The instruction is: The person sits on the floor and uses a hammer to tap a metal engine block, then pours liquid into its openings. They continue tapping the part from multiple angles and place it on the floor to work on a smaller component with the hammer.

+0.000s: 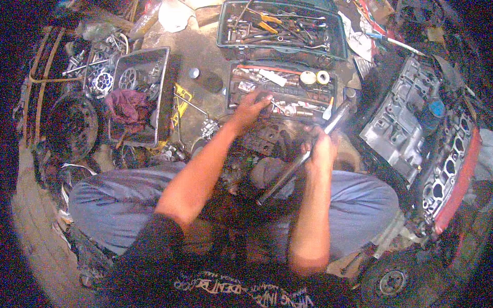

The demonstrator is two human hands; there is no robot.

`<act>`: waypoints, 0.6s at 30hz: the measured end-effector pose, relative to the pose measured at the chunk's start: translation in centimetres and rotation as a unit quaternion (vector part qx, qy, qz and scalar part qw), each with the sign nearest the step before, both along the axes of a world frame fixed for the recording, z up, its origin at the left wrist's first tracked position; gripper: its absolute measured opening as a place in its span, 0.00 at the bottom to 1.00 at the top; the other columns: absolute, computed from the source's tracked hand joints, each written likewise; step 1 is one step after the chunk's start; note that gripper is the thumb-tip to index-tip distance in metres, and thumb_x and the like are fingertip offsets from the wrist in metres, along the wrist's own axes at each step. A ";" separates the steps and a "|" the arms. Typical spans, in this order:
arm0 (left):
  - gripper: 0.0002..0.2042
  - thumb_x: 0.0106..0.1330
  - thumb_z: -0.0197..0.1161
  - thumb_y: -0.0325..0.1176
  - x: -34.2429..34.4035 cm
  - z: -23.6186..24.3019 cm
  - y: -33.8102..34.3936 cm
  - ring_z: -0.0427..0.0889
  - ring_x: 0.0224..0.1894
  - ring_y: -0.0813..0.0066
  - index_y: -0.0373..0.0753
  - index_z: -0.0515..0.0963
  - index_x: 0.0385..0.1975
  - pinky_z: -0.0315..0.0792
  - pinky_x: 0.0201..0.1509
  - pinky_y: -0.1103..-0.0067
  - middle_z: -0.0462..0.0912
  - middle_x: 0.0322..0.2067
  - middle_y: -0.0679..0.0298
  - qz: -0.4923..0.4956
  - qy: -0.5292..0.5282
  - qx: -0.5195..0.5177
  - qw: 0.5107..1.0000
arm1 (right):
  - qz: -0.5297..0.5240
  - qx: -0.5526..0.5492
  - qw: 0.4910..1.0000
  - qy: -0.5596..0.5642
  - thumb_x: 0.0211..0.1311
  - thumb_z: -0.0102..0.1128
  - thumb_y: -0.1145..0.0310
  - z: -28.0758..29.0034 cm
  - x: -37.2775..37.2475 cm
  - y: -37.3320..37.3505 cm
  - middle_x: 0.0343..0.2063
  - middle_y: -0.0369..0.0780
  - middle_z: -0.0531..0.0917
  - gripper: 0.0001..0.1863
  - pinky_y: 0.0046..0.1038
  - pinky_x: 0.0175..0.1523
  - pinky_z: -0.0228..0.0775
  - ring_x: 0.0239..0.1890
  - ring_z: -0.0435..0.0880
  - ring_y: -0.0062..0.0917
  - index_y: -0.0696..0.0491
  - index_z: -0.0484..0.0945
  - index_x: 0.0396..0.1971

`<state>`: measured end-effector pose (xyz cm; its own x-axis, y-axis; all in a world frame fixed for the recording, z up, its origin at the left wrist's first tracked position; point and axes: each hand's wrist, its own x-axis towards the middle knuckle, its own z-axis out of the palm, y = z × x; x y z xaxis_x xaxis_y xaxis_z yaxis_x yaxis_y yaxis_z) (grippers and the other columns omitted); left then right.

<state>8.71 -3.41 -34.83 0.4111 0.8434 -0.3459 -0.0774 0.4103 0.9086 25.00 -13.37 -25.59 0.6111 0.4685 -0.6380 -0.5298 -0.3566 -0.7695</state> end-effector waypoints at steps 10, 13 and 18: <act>0.10 0.71 0.64 0.40 0.1 -4.1 0.6 0.76 0.34 0.78 0.42 0.78 0.43 0.72 0.35 0.78 0.80 0.31 0.67 -0.066 0.039 -0.013 0.997 | 0.028 0.008 1.000 0.006 0.52 0.52 0.79 -2.0 0.8 -0.1 0.30 0.42 0.78 0.23 0.26 0.18 0.59 0.12 0.63 0.20 0.62 0.71 0.52; 0.11 0.71 0.64 0.40 -0.2 -3.9 0.0 0.75 0.31 0.78 0.42 0.76 0.45 0.72 0.32 0.77 0.78 0.31 0.67 -0.044 0.077 -0.028 0.996 | 0.025 0.002 1.000 0.014 0.52 0.52 0.79 -2.6 0.8 -0.1 0.30 0.42 0.78 0.24 0.26 0.19 0.60 0.12 0.63 0.20 0.62 0.72 0.52; 0.12 0.71 0.63 0.40 -0.7 -3.9 -0.3 0.73 0.27 0.78 0.43 0.73 0.46 0.70 0.27 0.78 0.75 0.28 0.68 -0.011 0.054 -0.101 0.993 | 0.038 -0.018 0.999 0.011 0.51 0.51 0.80 -2.1 0.5 0.4 0.30 0.43 0.78 0.24 0.26 0.18 0.60 0.12 0.63 0.20 0.63 0.72 0.53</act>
<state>7.99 -3.75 -38.68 0.3805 0.7434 -0.5501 0.0270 0.5857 0.8101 25.48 -12.99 -27.74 0.5605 0.4900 -0.6676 -0.5160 -0.4238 -0.7444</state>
